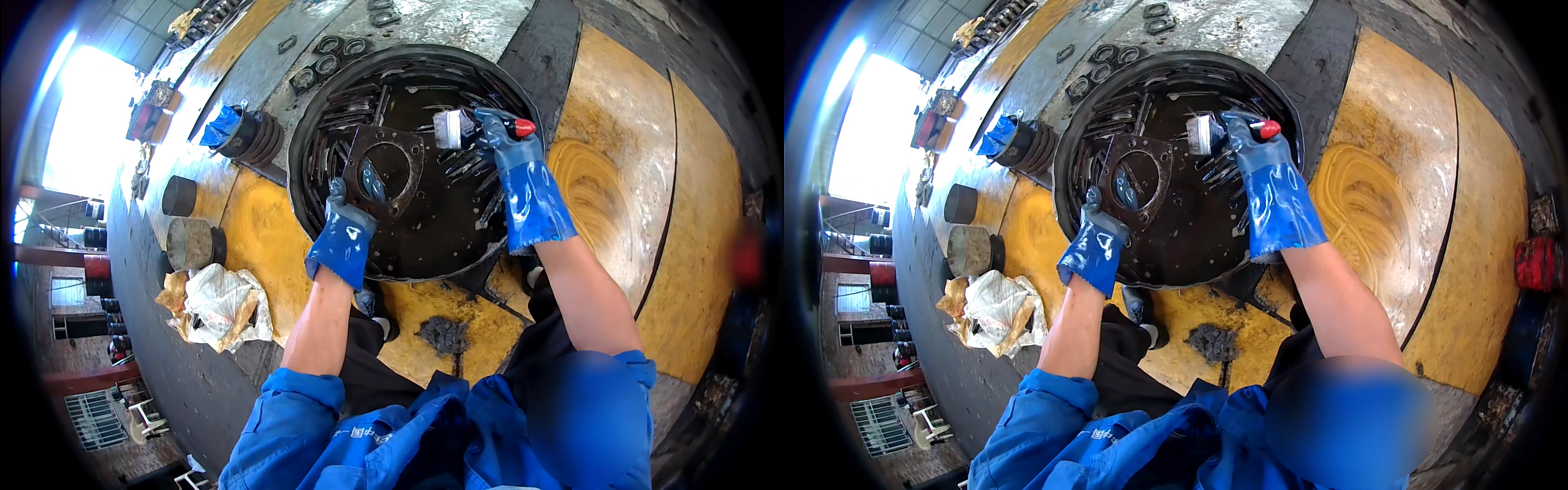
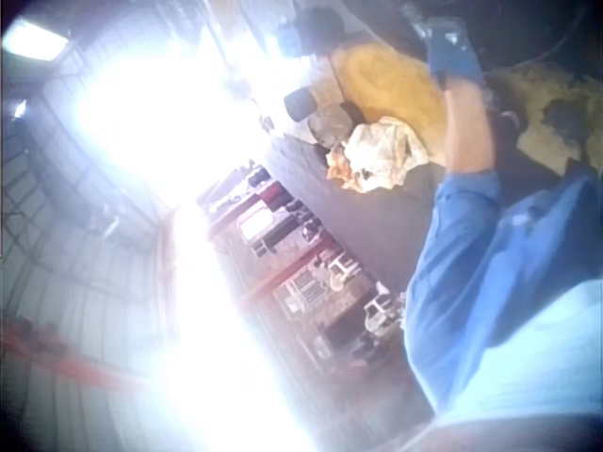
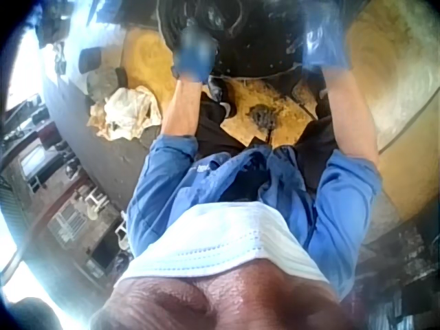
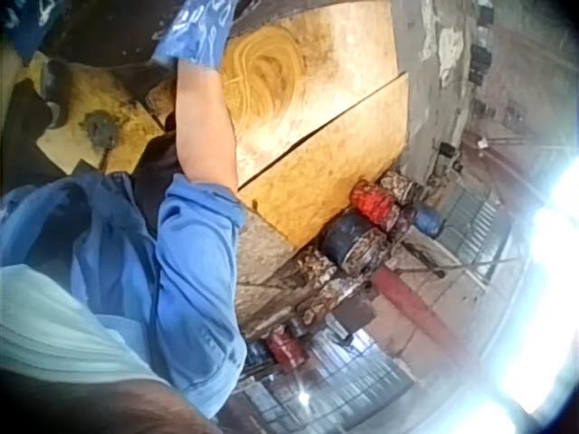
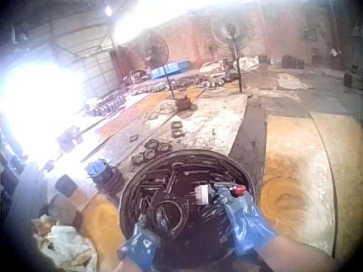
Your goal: The person cleans various metal parts in a container of liquid using a brush and their hands.
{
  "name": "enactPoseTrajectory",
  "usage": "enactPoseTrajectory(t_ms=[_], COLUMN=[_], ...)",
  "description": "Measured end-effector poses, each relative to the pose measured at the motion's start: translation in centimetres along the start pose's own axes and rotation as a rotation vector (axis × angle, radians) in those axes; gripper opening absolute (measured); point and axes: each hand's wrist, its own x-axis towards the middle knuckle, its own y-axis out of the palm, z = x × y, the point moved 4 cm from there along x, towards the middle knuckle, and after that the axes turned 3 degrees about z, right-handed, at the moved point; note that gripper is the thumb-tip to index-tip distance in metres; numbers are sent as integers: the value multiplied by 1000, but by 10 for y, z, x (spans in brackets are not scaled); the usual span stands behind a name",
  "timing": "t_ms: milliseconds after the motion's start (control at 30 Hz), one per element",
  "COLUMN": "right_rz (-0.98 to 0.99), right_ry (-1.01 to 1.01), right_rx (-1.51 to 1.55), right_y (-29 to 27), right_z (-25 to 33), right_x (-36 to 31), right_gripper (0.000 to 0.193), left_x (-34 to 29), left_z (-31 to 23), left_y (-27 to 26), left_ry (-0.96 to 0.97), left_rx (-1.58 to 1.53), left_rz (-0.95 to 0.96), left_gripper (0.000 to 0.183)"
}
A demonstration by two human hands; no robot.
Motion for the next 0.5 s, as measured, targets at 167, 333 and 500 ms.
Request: enactPoseTrajectory(t_ms=[167,333,500], right_rz=[6,3,-17], right_ry=[244,453,503], right_rx=[281,533,578], right_y=[15,37,37], right_z=[-12,-32,-47], right_x=[-5,-13,-17], right_gripper=[22,23,25], left_x=[-4,-14,-23], left_z=[28,53,69], left_y=[0,8,10], left_ry=[-113,-201,-264], left_rx=[-85,-29,4], left_rz=[115,311,-39], left_gripper=[48,47,37])
